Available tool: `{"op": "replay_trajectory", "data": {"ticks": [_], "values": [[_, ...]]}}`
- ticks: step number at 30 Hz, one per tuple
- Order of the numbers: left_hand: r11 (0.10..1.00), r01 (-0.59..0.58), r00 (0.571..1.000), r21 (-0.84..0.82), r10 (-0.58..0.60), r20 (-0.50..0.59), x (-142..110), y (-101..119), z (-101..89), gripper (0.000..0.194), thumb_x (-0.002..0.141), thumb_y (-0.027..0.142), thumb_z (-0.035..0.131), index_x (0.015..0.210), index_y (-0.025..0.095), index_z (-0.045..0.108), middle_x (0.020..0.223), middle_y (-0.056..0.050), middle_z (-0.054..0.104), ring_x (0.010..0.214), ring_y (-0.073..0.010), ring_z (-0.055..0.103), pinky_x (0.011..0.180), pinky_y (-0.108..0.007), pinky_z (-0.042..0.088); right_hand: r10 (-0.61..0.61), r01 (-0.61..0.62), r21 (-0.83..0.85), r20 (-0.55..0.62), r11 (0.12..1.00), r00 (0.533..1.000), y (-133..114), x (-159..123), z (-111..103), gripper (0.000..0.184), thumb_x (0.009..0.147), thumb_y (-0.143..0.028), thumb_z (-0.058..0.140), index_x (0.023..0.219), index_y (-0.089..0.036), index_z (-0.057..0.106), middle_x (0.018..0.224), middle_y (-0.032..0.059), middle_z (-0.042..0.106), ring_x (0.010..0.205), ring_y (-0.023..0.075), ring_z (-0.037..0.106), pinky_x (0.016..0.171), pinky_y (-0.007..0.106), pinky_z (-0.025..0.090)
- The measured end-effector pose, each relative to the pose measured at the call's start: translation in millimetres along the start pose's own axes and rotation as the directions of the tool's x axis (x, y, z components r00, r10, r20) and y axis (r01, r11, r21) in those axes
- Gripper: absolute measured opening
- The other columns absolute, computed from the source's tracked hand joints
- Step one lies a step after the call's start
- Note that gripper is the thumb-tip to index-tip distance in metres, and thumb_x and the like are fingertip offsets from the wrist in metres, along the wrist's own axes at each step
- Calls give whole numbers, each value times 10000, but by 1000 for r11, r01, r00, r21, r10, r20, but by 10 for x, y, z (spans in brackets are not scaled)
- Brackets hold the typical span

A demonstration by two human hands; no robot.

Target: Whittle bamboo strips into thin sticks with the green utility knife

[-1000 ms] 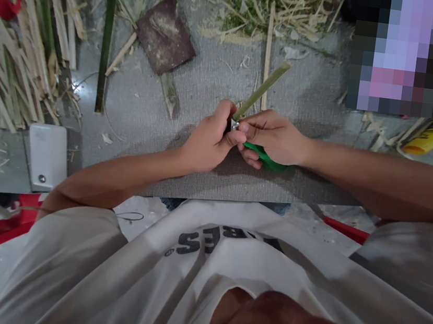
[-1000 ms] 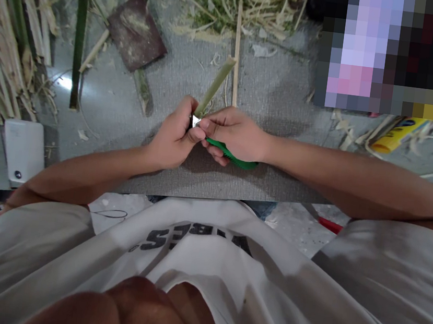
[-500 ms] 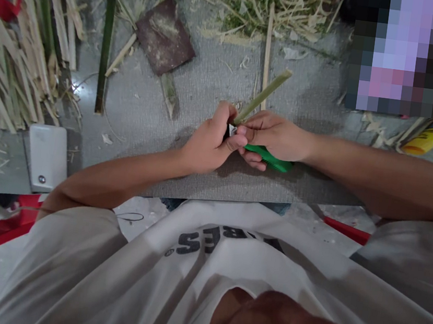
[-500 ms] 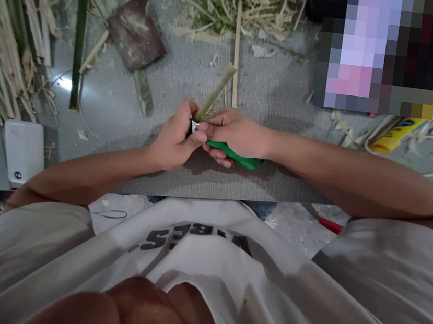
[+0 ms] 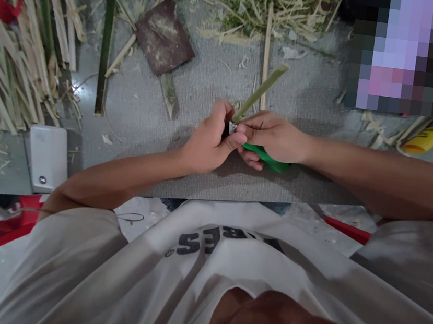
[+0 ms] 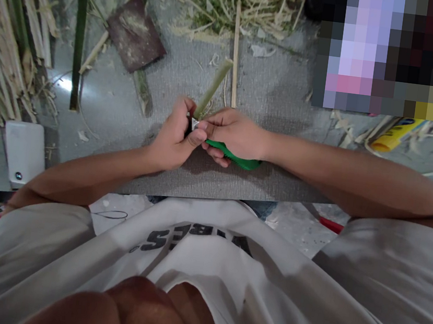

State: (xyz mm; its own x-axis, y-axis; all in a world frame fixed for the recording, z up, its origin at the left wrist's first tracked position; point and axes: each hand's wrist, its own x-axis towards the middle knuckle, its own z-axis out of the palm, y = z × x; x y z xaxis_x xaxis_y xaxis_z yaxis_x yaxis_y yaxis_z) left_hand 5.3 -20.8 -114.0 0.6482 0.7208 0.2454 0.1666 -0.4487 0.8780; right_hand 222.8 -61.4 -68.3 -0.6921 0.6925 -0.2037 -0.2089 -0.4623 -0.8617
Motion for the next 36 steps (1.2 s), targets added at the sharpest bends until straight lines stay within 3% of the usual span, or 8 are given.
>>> {"op": "replay_trajectory", "data": {"ticks": [3, 6, 11, 14, 20, 24, 32, 36], "values": [[1000, -12, 1000, -14, 12, 12, -4, 36, -3, 656, 1035, 922, 494, 1149, 279, 430, 910, 20, 533, 684, -146, 543, 658, -358, 434, 76, -78, 18, 62, 997, 995, -67, 3, -44, 597, 1093, -696, 771, 848, -182, 594, 588, -52, 497, 458, 115, 549, 426, 226, 507], [1000, -8, 1000, -25, 8, 13, -18, 57, -4, 644, 1046, 914, 479, 1153, 282, 421, 923, 13, 552, 709, -157, 570, 652, -356, 437, 74, -75, 19, 31, 997, 997, -82, 5, -33, 609, 1055, -714, 812, 840, -186, 598, 600, -52, 497, 467, 116, 536, 426, 236, 504], [999, 48, 999, -11, -48, 5, -41, 30, 4, 628, 1060, 906, 440, 1164, 286, 426, 890, 12, 578, 716, -177, 592, 656, -367, 456, -57, 53, -39, -100, 998, 993, 13, 3, 62, 617, 1065, -733, 785, 841, -198, 575, 613, -34, 520, 477, 107, 516, 445, 234, 502], [999, -24, 999, -23, 24, -31, -31, -16, 11, 601, 1066, 896, 432, 1159, 303, 442, 884, 8, 566, 672, -179, 540, 595, -380, 435, -137, 130, -54, -143, 990, 980, 56, -1, 80, 627, 1082, -742, 756, 857, -186, 574, 619, -40, 531, 479, 100, 536, 452, 221, 517], [998, -68, 998, -7, 68, 19, -20, 22, -3, 599, 1074, 865, 507, 1169, 280, 425, 942, 8, 576, 678, -145, 548, 613, -350, 415, 72, -73, 21, 27, 997, 997, -17, -13, -22, 593, 1074, -687, 802, 854, -171, 611, 605, -40, 516, 467, 114, 567, 429, 228, 530], [1000, -26, 1000, 2, 26, 16, -55, 61, -1, 626, 1074, 888, 457, 1190, 274, 439, 940, 1, 600, 710, -163, 601, 650, -362, 434, 108, -109, 53, 19, 993, 994, -31, 3, -39, 594, 1050, -691, 831, 844, -180, 609, 602, -38, 531, 449, 120, 556, 403, 238, 516], [999, -38, 998, -28, 36, -51, -62, 21, 21, 638, 1043, 929, 414, 1171, 306, 454, 900, -1, 602, 646, -160, 518, 569, -375, 406, -146, 138, -62, -164, 989, 976, 68, 4, 103, 622, 1077, -716, 783, 830, -181, 586, 614, -35, 552, 471, 96, 551, 438, 206, 526], [1000, -15, 1000, -5, 15, -4, -22, 37, -9, 616, 1056, 881, 516, 1156, 281, 423, 899, 11, 578, 701, -161, 574, 635, -360, 445, 0, 0, 13, -34, 1000, 999, 0, -10, 41, 624, 1065, -707, 802, 812, -184, 574, 594, -34, 538, 456, 117, 581, 420, 225, 512]]}}
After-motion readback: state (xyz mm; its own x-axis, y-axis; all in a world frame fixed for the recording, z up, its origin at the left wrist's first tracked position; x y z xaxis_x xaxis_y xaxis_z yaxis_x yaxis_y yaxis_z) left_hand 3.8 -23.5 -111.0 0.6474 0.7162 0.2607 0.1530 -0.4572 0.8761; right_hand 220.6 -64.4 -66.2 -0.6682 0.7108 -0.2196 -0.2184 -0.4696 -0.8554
